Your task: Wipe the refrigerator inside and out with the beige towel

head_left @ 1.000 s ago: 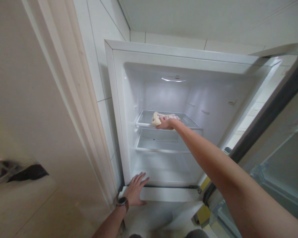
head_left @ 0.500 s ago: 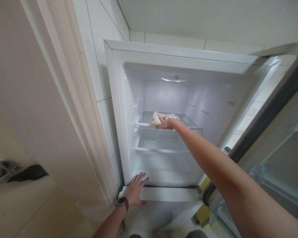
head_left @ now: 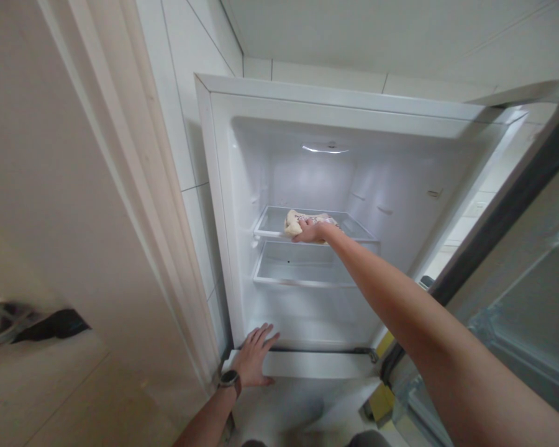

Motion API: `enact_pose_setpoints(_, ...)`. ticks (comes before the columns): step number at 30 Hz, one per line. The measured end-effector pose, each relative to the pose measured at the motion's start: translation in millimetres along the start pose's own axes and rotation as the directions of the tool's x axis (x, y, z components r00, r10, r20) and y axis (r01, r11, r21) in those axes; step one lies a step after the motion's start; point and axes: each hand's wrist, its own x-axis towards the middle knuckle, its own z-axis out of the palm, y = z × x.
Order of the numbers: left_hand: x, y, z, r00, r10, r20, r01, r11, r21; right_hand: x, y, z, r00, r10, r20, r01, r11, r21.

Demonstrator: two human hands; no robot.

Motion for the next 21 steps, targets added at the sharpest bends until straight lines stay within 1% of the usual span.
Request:
enact_pose_setpoints(13, 0.3, -4.1, 6.4, 0.999, 0.025, -0.036, -0.025, 1.000, -0.004, 6.1, 1.6, 1.5, 1.000, -0.002, -0.005, 0.002, 1.000, -0.019)
enact_pose_setpoints(21, 0.5, -1.3, 1.8, 1.000, 0.006, -0.010, -0.006, 1.000, -0.012, 1.4, 3.8, 3.2, 0.995, -0.003, -0.098, 0.001, 1.000, -0.020)
